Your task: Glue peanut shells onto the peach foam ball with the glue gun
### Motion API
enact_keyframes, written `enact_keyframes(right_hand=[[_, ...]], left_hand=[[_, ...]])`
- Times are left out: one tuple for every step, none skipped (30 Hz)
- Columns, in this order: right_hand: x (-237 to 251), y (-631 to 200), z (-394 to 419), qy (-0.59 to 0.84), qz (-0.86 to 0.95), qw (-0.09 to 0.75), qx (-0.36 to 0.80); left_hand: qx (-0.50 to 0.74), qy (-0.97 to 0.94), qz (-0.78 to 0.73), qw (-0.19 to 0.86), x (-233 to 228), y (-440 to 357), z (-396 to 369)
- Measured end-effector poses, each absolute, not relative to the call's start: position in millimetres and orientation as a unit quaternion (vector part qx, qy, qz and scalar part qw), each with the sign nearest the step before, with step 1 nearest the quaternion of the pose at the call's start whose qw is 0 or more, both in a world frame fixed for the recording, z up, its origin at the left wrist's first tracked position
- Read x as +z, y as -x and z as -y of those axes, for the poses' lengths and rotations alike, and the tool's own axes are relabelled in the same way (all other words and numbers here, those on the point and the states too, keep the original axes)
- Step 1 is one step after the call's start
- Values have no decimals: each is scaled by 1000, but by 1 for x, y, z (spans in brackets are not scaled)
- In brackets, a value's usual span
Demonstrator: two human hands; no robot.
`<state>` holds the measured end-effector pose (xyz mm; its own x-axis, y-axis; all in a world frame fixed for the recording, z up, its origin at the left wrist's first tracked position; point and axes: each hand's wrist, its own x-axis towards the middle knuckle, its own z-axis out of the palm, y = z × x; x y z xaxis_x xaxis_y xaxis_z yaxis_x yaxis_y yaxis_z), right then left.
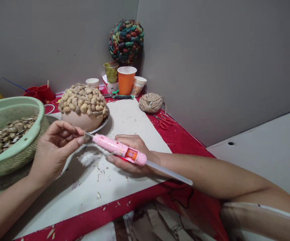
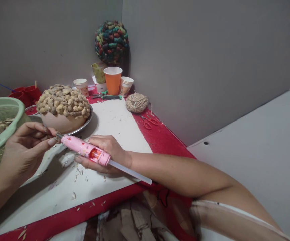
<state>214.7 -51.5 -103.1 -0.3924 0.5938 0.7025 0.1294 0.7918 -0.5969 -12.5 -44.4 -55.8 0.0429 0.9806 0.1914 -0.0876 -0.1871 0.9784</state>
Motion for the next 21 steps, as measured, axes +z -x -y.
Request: enact_keyframes(right_hand=[[-104,-215,51,224,800,505,232],[-104,-215,51,223,800,506,232],[-105,-215,51,223,799,508,232],[-105,-215,50,223,799,508,233],[-105,-215,50,225,799,507,233],[-105,-215,50,226,799,507,231],[-104,-215,50,225,800,507,230],[-103,-215,50,225,802,505,227],[-103,-215,50,226,803,503,226],[-103,-215,50,227,804,501,225],[-102,-215,50,227,805,500,225],[-102,-216,50,229,804,499,229],[-102,-216,50,231,802,499,235],[-102,-216,50,232,799,499,243],[-102,-216,51,235,796,499,251],[-102,-216,51,238,793,498,258],[-102,-216,51,241,791,496,264],[-103,-216,51,245,790,494,267],[-103,-216,51,247,790,493,268],[-103,-215,51,245,790,494,268],[-103,-215,51,244,790,494,268]], left_hand=[[552,-538,-415,484,-56,13,44],[551,-539,-413,485,-57,13,44],[551,-541,-410,486,-57,13,44],[550,-540,-409,488,-57,14,44],[550,-539,-408,491,-57,14,43],[549,-538,-408,492,-57,13,43],[549,-536,-409,494,-57,13,43],[549,-533,-410,497,-57,13,43],[548,-529,-410,501,-57,13,43],[548,-525,-409,507,-56,13,43],[546,-519,-407,516,-56,13,43],[545,-513,-405,526,-55,12,43],[543,-506,-403,536,-55,12,43],[540,-501,-401,544,-54,12,43],[538,-496,-403,550,-54,11,42],[535,-492,-406,554,-53,11,42],[532,-489,-409,558,-53,10,42],[529,-486,-410,562,-52,10,41],[526,-483,-411,566,-52,10,41],[523,-481,-411,572,-51,10,41],[521,-478,-409,577,-51,11,41]])
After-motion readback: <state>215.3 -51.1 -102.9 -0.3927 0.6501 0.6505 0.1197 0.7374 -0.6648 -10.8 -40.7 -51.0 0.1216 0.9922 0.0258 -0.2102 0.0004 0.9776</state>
